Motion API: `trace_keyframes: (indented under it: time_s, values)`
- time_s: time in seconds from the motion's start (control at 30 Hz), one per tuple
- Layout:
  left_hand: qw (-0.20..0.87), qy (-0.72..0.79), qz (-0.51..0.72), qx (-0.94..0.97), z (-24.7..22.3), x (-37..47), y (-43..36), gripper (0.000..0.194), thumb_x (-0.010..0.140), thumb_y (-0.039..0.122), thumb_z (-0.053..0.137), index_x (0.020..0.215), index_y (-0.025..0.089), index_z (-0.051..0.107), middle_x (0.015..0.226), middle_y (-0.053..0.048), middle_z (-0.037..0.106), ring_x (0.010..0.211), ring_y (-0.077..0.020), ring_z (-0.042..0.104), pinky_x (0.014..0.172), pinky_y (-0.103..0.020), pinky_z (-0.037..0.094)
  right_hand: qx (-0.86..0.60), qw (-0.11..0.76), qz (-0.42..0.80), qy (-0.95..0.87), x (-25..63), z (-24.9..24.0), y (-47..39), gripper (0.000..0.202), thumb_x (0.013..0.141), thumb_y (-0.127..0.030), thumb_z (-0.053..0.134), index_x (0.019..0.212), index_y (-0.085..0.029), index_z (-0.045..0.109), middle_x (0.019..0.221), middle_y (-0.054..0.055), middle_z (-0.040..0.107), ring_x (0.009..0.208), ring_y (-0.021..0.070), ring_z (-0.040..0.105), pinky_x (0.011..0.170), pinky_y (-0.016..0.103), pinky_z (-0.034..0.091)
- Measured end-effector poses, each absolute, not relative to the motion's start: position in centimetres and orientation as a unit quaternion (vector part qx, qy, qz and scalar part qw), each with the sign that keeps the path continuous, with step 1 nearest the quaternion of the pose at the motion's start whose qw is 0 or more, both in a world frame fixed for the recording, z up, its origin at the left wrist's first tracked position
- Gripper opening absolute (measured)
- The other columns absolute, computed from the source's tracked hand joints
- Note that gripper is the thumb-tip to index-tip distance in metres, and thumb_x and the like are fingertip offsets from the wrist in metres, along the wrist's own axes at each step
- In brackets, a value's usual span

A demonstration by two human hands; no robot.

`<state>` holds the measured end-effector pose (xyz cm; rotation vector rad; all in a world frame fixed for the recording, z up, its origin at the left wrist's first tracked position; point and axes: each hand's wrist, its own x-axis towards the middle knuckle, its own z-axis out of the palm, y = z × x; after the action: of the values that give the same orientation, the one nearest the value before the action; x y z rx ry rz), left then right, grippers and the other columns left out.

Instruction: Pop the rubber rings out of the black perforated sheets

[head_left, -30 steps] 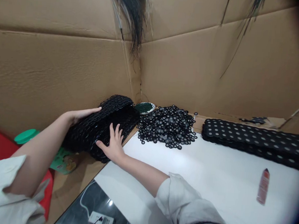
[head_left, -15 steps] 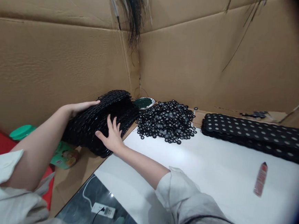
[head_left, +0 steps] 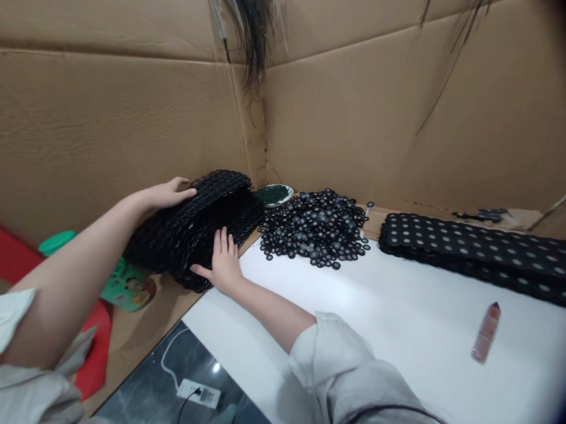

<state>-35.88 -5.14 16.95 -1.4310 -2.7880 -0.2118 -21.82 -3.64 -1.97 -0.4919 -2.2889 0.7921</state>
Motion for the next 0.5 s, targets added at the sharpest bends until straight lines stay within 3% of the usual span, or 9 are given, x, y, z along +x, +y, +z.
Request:
trace_keyframes:
  time_s: [0.1,0.2,0.33,0.4,0.5]
  values:
    - [0.115,-0.869,-0.019,-0.480,17.1,-33.4,-5.6,0.068,0.076,0.057,0.033,0.128,0.014,0.035,0.119,-0.016,0.052,0.109,-0.0287,0.049,0.089,-0.038,0.037,-0.191,0.321,0.287,-0.882,-21.9,-1.9,-3.6,0.100,0.068,-0.068,0.040,0.137,-0.007,0.002,0.144,0.015,0.001,0.129,0.0359,0.010,0.100,0.051,0.019]
    - [0.147,-0.827,0.003,-0.543,16.4,-29.4,-7.7,0.071,0.074,0.061,0.035,0.129,0.016,0.034,0.123,-0.017,0.048,0.114,-0.0309,0.043,0.090,-0.042,0.035,-0.194,0.318,0.281,-0.884,-22.1,-1.9,-3.5,0.101,0.067,-0.068,0.041,0.138,-0.008,0.002,0.144,0.016,0.001,0.129,0.0362,0.011,0.100,0.051,0.019]
    - [0.252,-0.816,0.064,-0.516,13.0,-24.0,-11.7,0.086,0.066,0.059,0.053,0.134,0.015,0.026,0.138,-0.025,0.022,0.124,-0.0452,0.018,0.089,-0.063,0.022,-0.207,0.307,0.272,-0.888,-22.3,-2.1,-3.5,0.100,0.067,-0.066,0.043,0.138,-0.008,0.004,0.144,0.016,0.003,0.129,0.0357,0.012,0.100,0.050,0.019]
    - [0.293,-0.809,0.075,-0.504,10.7,-22.4,-13.3,0.091,0.062,0.051,0.062,0.135,0.013,0.023,0.141,-0.027,0.009,0.126,-0.0461,0.009,0.091,-0.066,0.013,-0.209,0.308,0.264,-0.890,-22.3,-2.2,-3.5,0.096,0.069,-0.064,0.042,0.138,-0.008,0.004,0.144,0.016,0.003,0.129,0.0345,0.012,0.100,0.050,0.020]
    - [0.325,-0.799,0.071,-0.501,7.9,-22.0,-14.6,0.088,0.062,0.036,0.068,0.135,0.020,0.023,0.143,-0.021,-0.006,0.127,-0.0465,0.001,0.090,-0.068,0.006,-0.203,0.319,0.255,-0.890,-22.0,-2.3,-3.6,0.091,0.074,-0.062,0.037,0.137,-0.005,0.004,0.144,0.016,0.002,0.130,0.0336,0.011,0.100,0.050,0.019]
